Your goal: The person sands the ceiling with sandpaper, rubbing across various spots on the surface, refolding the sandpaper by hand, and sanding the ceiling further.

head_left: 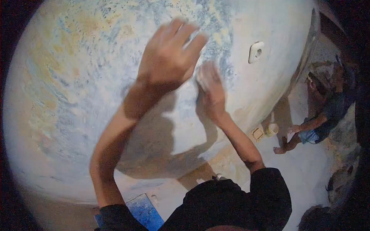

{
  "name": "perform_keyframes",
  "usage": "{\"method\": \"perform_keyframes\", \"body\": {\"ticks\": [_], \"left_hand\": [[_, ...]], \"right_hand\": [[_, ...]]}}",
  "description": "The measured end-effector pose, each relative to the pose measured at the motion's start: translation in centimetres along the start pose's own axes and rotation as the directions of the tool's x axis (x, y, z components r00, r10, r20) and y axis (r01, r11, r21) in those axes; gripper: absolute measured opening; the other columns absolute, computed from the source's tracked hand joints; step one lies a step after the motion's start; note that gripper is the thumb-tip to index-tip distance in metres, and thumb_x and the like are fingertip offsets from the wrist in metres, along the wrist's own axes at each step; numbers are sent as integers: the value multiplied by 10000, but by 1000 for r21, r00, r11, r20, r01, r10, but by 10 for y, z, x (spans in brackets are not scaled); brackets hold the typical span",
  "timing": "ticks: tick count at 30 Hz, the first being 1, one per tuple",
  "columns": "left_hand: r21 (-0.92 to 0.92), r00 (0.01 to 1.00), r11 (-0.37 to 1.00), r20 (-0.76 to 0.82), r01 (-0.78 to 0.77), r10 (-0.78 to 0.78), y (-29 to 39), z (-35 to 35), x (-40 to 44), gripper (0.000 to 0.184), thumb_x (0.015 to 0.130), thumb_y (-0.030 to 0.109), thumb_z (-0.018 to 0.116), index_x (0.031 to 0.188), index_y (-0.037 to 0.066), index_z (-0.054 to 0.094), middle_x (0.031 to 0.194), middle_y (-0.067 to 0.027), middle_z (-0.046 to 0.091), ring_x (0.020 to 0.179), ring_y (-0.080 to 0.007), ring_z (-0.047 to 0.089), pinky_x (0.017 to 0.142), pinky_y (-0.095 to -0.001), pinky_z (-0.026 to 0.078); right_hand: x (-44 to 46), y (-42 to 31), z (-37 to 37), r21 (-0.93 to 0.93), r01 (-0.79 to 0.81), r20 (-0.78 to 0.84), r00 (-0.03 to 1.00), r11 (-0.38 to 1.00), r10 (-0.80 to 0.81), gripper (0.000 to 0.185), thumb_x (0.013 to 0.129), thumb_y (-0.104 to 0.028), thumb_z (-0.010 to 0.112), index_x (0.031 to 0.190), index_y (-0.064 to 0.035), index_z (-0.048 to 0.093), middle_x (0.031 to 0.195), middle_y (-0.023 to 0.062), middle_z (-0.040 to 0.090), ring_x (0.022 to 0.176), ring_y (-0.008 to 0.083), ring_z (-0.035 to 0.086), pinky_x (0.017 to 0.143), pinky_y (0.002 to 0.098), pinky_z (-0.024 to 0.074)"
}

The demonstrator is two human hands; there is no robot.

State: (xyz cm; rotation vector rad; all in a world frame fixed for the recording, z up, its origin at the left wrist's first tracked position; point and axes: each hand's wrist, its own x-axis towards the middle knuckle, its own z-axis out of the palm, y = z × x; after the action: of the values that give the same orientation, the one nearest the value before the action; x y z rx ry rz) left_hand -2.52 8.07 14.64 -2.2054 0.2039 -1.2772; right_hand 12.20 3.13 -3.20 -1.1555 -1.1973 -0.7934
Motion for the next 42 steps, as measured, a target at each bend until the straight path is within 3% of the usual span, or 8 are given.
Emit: {"method": "perform_keyframes", "body": {"ticks": [13, 16, 19, 23, 26, 29, 30, 42], "left_hand": [[318, 925, 905, -159, -283, 345, -49, 54, 46, 86, 777, 91, 633, 818, 17, 649, 812, -146, 640, 889, -281, 635, 869, -460, 486], [261, 978, 946, -18, -195, 206, -33, 23, 47, 92, 749, 92, 638, 799, 17, 654, 811, -150, 652, 905, -278, 640, 874, -464, 483], [316, 936, 923, -198, -220, 291, -46, 55, 38, 107, 737, 96, 639, 791, 5, 654, 827, -160, 666, 915, -274, 642, 877, -466, 480], [390, 933, 875, -91, -288, 347, -52, 57, 38, 133, 745, 107, 642, 805, -10, 660, 854, -173, 674, 932, -276, 638, 886, -477, 471], [501, 913, 824, -146, -264, 381, -54, 59, 38, 129, 754, 104, 639, 791, -17, 663, 846, -171, 674, 949, -281, 633, 891, -488, 462], [361, 944, 889, -58, -283, 324, -43, 41, 38, 130, 762, 112, 638, 770, -15, 666, 826, -173, 674, 957, -290, 629, 890, -499, 453], [418, 937, 866, -86, -274, 338, -38, 32, 37, 132, 764, 115, 637, 755, -14, 664, 812, -174, 673, 955, -291, 629, 888, -498, 451], [384, 946, 892, -112, -240, 303, -48, 47, 36, 130, 764, 116, 635, 716, -5, 648, 823, -194, 678, 955, -295, 632, 892, -502, 434]], "right_hand": [[-5, 7, 15, -103, -69, 60, 995, 992, 75, 424, 806, -37, 565, 1227, 15, 563, 1329, 188, 508, 1281, 406, 421, 986, 420, 440], [-10, 15, 8, 162, 145, 544, 812, 976, -211, 456, 796, 20, 517, 1251, 5, 529, 1287, 205, 532, 1263, 438, 423, 1020, 508, 387], [-3, 6, 14, 29, -72, 167, 984, 997, 66, 488, 762, -12, 557, 1249, -17, 532, 1272, 206, 542, 1235, 464, 436, 1024, 535, 373], [-15, 2, 17, 410, 304, 427, 769, 860, -475, 322, 875, -27, 490, 1179, 41, 569, 1243, 268, 540, 1218, 469, 456, 1038, 533, 354], [12, -11, 30, -50, -50, -39, 998, 998, 48, 320, 873, -22, 489, 1171, 36, 592, 1231, 226, 570, 1222, 440, 472, 1005, 500, 407], [-15, -15, 20, 208, 402, 339, 826, 892, -451, 317, 889, -15, 477, 1180, 59, 577, 1228, 242, 566, 1221, 469, 458, 969, 474, 439], [-13, -11, 18, 379, -17, 450, 877, 925, -168, 358, 866, 8, 483, 1214, 44, 563, 1251, 247, 548, 1225, 476, 449, 953, 464, 451], [-10, -20, 15, 193, 208, 327, 908, 959, -263, 355, 848, -23, 581, 1201, 14, 574, 1241, 219, 565, 1240, 525, 396, 989, 531, 411]]}}
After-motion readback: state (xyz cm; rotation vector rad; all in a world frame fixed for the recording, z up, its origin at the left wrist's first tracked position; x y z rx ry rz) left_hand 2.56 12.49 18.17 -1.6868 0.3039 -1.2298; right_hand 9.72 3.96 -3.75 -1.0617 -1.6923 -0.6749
